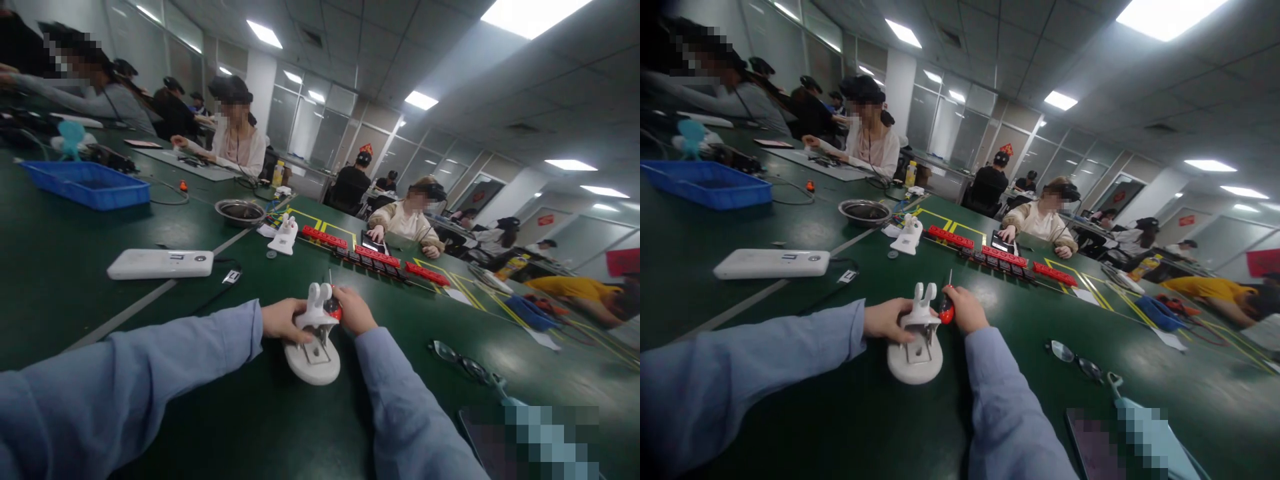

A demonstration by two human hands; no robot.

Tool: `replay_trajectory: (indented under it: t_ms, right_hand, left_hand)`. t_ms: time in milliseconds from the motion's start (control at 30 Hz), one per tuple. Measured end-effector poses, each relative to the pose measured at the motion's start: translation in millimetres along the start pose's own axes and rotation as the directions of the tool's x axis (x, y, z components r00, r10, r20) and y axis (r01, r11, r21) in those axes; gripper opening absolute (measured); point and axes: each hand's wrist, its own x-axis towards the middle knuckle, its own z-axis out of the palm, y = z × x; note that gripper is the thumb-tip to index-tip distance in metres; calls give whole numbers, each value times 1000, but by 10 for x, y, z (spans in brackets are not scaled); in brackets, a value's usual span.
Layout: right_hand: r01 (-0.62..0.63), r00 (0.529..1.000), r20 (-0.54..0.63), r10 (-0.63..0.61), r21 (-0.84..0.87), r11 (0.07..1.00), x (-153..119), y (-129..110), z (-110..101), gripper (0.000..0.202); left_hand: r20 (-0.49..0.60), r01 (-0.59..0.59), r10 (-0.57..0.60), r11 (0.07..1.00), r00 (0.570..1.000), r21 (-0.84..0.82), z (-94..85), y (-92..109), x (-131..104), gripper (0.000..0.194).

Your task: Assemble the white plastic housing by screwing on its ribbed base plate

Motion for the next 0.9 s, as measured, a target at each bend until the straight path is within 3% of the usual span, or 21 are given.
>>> replay_trajectory:
  t_ms: [133,300,400,467,500,567,633,700,767,833,900]
  right_hand:
    - [-28,997,71,29,-14,1000,-37,22,140,28]
    - [-119,993,14,118,80,990,-48,0,36,36]
    - [-154,980,-93,176,207,966,-63,-203,-90,36]
    - [-139,978,-91,186,375,916,-73,-432,-124,42]
    - [-125,983,-58,175,490,863,-75,-558,-118,48]
    - [-138,989,82,126,829,543,-67,-792,-69,51]
    - [-150,988,139,61,951,269,-36,-952,-19,48]
    - [-124,992,120,33,975,184,14,-1006,-27,49]
    - [-50,996,32,88,975,217,70,-954,-120,49]
    - [-46,967,-62,249,912,408,108,-813,-268,48]
    - [-194,898,-128,420,742,641,109,-608,-401,47]
  left_hand:
    - [43,-72,64,973,997,219,13,55,-81,55]
    - [57,-203,206,810,977,550,10,107,-134,59]
    - [69,-212,216,759,974,616,3,88,-138,62]
    - [48,-184,197,762,979,621,6,58,-141,62]
    - [32,-162,180,780,983,605,11,42,-144,60]
    - [2,-122,143,840,990,528,23,14,-151,54]
    - [-9,-109,127,883,992,457,29,-8,-153,49]
    - [5,-132,147,872,989,472,26,-24,-148,49]
    - [1,-157,185,829,983,536,18,-38,-140,57]
    - [-14,-172,220,799,975,576,14,-51,-140,67]
    - [-30,-164,226,787,974,594,21,-62,-153,71]
